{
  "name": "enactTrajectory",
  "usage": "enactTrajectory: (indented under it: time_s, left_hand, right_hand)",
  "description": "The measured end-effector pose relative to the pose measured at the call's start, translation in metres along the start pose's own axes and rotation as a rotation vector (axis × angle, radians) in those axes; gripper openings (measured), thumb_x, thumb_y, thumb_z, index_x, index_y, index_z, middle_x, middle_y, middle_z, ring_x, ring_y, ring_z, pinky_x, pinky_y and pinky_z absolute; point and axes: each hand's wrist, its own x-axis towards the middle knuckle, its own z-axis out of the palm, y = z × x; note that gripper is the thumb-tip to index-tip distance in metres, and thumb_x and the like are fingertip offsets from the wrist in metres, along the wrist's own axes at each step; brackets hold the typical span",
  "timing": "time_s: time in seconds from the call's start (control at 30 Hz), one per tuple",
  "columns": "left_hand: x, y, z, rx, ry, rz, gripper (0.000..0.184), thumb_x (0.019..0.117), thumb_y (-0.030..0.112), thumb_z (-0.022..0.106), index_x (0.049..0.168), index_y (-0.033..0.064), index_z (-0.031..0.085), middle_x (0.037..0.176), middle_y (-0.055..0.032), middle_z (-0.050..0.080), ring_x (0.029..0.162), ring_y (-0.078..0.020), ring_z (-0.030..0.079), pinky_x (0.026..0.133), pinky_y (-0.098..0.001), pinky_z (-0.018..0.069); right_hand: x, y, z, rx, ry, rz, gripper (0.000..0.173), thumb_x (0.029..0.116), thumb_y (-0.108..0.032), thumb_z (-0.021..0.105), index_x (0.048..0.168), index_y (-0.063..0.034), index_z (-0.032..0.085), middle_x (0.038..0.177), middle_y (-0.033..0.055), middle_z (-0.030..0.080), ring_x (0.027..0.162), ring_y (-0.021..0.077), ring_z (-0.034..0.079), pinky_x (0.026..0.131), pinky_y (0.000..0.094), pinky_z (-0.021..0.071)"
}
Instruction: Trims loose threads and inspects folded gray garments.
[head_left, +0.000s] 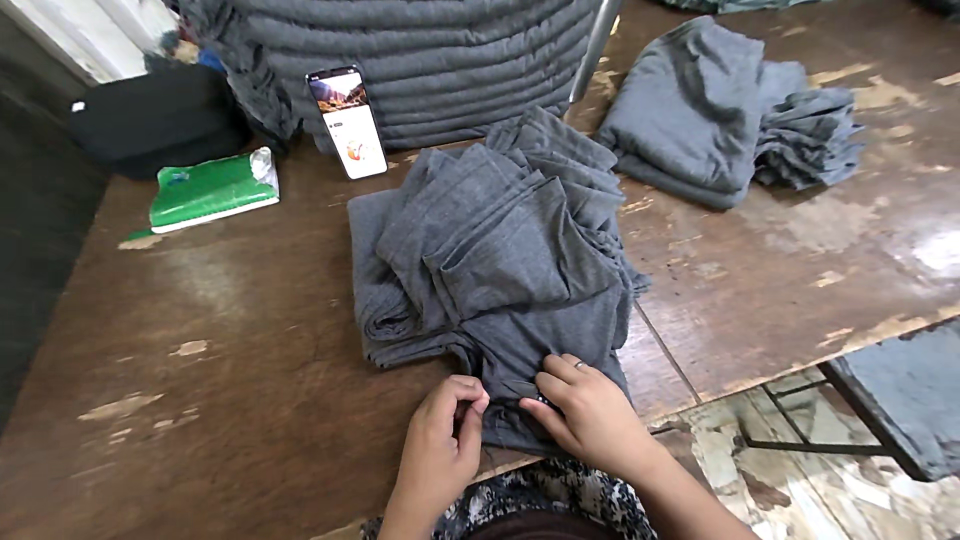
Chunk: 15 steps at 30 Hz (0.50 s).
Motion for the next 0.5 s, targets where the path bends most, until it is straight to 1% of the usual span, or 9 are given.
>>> enactTrajectory:
  time_s: [0.03, 0.1, 0.17, 0.2, 0.23, 0.27, 0.33, 0.4, 0.5]
  left_hand:
    - [-0.001, 0.001, -0.008, -0.075, -0.090, 0.009, 0.007, 0.1013, 0.014, 0.060, 0.102, 0.0069, 0.060, 0.100, -0.0021, 0.068, 0.085, 0.0008, 0.063, 0.073, -0.0122, 0.0531]
    - [-0.001, 0.005, -0.030, -0.314, -0.473, 0.018, 0.021, 0.1038, 0.025, 0.059, 0.100, 0.0062, 0.067, 0.094, -0.0027, 0.071, 0.088, -0.0035, 0.067, 0.080, -0.0195, 0.0561]
    - [0.002, 0.012, -0.045, -0.461, -0.832, -0.001, 0.040, 0.0991, 0.037, 0.066, 0.118, 0.0027, 0.072, 0.107, -0.0085, 0.075, 0.104, -0.0102, 0.069, 0.095, -0.0272, 0.0533]
    - [0.002, 0.014, -0.049, -0.445, -0.878, -0.004, 0.043, 0.0974, 0.038, 0.068, 0.124, 0.0040, 0.071, 0.114, -0.0094, 0.074, 0.111, -0.0121, 0.067, 0.100, -0.0293, 0.0517]
    - [0.002, 0.015, -0.051, -0.387, -0.821, -0.006, 0.039, 0.0981, 0.036, 0.067, 0.123, 0.0064, 0.072, 0.116, -0.0081, 0.074, 0.113, -0.0118, 0.067, 0.101, -0.0292, 0.0518]
    - [0.002, 0.016, -0.050, -0.326, -0.695, -0.014, 0.031, 0.0993, 0.032, 0.067, 0.117, 0.0078, 0.074, 0.113, -0.0052, 0.074, 0.110, -0.0091, 0.067, 0.098, -0.0262, 0.0538]
    - [0.006, 0.015, -0.041, -0.257, -0.377, -0.049, 0.016, 0.0993, 0.021, 0.067, 0.105, 0.0067, 0.072, 0.102, -0.0012, 0.073, 0.096, -0.0024, 0.068, 0.085, -0.0189, 0.0576]
    - [0.011, 0.013, -0.027, -0.206, -0.154, -0.106, 0.017, 0.0981, 0.017, 0.068, 0.107, 0.0032, 0.070, 0.100, -0.0006, 0.072, 0.090, -0.0005, 0.067, 0.079, -0.0172, 0.0577]
    - [0.016, 0.013, -0.002, 0.003, -0.038, -0.173, 0.028, 0.0940, 0.019, 0.070, 0.115, -0.0004, 0.070, 0.109, -0.0083, 0.070, 0.092, -0.0051, 0.067, 0.077, -0.0180, 0.0567]
  right_hand:
    - [-0.001, 0.003, -0.003, 0.074, -0.008, 0.012, 0.055, 0.1051, -0.051, 0.043, 0.076, -0.0077, 0.061, 0.078, 0.0100, 0.060, 0.076, 0.0272, 0.063, 0.062, 0.0406, 0.0529]
    - [-0.003, 0.012, -0.011, 0.259, -0.013, 0.057, 0.053, 0.1032, -0.052, 0.051, 0.079, -0.0060, 0.059, 0.077, 0.0092, 0.058, 0.073, 0.0205, 0.059, 0.065, 0.0360, 0.0512]
    - [-0.003, 0.023, -0.015, 0.386, 0.034, 0.089, 0.044, 0.0986, -0.046, 0.063, 0.083, -0.0045, 0.058, 0.073, 0.0043, 0.054, 0.066, 0.0093, 0.050, 0.060, 0.0241, 0.0449]
    - [-0.003, 0.027, -0.016, 0.414, 0.067, 0.095, 0.038, 0.0969, -0.038, 0.066, 0.085, -0.0033, 0.058, 0.071, 0.0029, 0.053, 0.064, 0.0055, 0.048, 0.059, 0.0197, 0.0422]
    - [-0.002, 0.030, -0.015, 0.425, 0.094, 0.096, 0.030, 0.0962, -0.029, 0.065, 0.085, -0.0026, 0.057, 0.069, 0.0019, 0.052, 0.063, 0.0028, 0.046, 0.059, 0.0164, 0.0402]
    - [-0.002, 0.031, -0.014, 0.419, 0.114, 0.097, 0.024, 0.0961, -0.023, 0.063, 0.085, -0.0021, 0.056, 0.068, 0.0012, 0.050, 0.062, 0.0012, 0.045, 0.058, 0.0144, 0.0386]
    - [-0.001, 0.029, -0.012, 0.375, 0.126, 0.104, 0.018, 0.0954, -0.017, 0.058, 0.086, -0.0021, 0.056, 0.066, 0.0006, 0.049, 0.059, 0.0011, 0.045, 0.055, 0.0148, 0.0382]
    - [-0.001, 0.027, -0.011, 0.346, 0.112, 0.118, 0.016, 0.0948, -0.017, 0.056, 0.086, -0.0032, 0.056, 0.065, 0.0014, 0.050, 0.057, 0.0040, 0.046, 0.053, 0.0189, 0.0399]
    - [-0.002, 0.026, -0.009, 0.340, 0.104, 0.120, 0.014, 0.0942, -0.016, 0.055, 0.087, -0.0040, 0.056, 0.065, 0.0010, 0.050, 0.057, 0.0048, 0.047, 0.053, 0.0198, 0.0407]
